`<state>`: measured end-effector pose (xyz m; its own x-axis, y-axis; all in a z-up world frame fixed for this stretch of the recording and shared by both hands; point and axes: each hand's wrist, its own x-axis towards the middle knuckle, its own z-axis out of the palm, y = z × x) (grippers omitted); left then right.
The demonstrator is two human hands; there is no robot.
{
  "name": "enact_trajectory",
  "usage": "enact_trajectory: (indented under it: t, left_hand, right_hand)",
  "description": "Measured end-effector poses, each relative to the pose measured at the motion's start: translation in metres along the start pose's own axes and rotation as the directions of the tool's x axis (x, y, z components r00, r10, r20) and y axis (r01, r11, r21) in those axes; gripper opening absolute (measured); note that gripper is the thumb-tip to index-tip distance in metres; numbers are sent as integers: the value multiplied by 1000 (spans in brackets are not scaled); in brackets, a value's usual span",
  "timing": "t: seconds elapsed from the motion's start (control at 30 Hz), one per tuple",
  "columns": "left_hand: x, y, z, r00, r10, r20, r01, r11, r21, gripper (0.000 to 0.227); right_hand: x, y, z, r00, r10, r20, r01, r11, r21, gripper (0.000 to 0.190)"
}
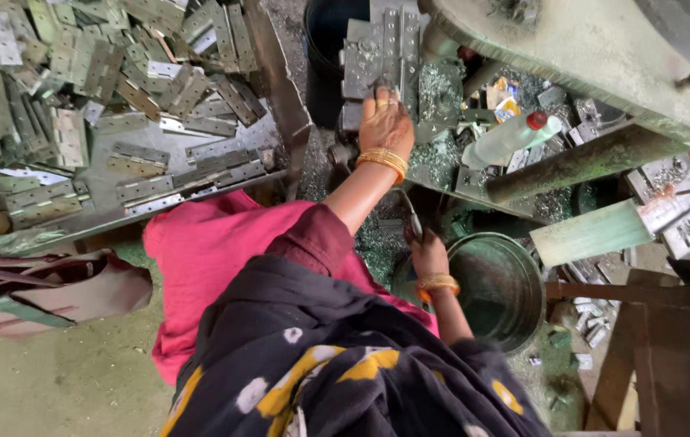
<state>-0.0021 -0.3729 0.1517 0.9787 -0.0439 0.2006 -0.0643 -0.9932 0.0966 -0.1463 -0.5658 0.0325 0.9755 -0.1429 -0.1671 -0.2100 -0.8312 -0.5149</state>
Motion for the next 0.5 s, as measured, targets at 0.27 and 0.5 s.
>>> enact_trajectory:
  t: [0.27, 0.5]
  left_hand:
    - [22, -17, 5, 997, -1, 78, -2, 999, 42, 32]
    - [21, -23, 13, 985, -55, -162, 38, 993, -110, 40]
  right_hand:
    - [18, 12, -13, 991, -98, 93, 99, 995, 1, 40]
    - [5, 3, 7, 988, 60, 139, -40, 989, -145, 47]
